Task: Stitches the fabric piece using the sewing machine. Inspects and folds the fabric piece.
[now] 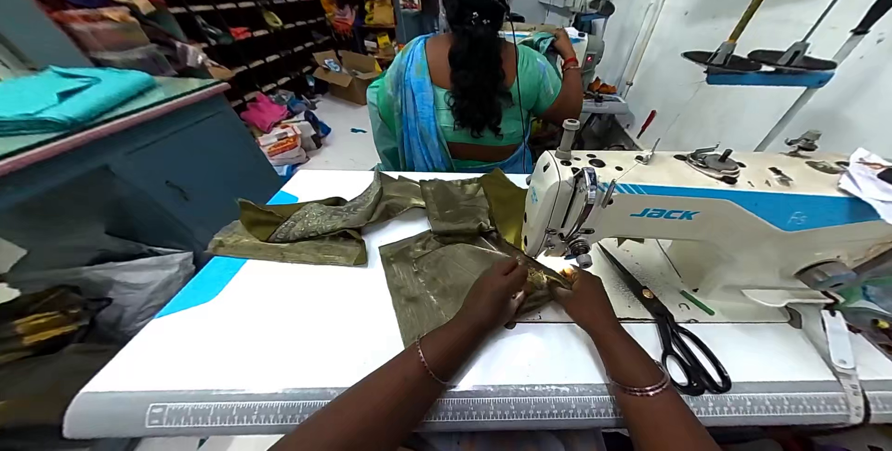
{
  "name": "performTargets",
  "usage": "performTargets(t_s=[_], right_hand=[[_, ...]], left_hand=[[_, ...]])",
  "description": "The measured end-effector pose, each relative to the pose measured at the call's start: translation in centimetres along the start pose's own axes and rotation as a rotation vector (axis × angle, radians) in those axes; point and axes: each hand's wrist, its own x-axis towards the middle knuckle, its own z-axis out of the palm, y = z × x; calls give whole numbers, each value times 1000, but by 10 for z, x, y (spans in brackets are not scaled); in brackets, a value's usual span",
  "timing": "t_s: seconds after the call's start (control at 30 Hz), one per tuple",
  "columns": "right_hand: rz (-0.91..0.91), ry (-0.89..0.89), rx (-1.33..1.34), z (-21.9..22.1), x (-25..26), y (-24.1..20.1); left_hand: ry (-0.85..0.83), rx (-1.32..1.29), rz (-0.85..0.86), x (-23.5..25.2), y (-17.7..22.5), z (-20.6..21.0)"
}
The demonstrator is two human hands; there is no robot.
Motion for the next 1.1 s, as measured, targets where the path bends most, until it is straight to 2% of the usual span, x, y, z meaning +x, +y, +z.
performTargets(t_s=[0.1,0.2,0.3,0.4,0.5,0.73,1.1], right_hand=[[52,-22,54,0,-1,-1],[24,-33,116,-1,-2,1],[-89,-74,185,-6,-4,6],[-191,-56,134,-4,-4,9],[-214,28,34,-1,-5,7],[-107,88,-34,-1,-6,1],[35,62,35,-1,3,0]], left_hand=[[-255,-39,-89,-2,3,-8],[-324,24,-81,-4,5,-11],[-360,35,-85,-3,9,-13],[-375,59,-88,-2,9,-11],[-379,62,-85,-2,9,-11],[-399,59,23,-4,7,-11],[-362,23,-14,-3,8,-12]])
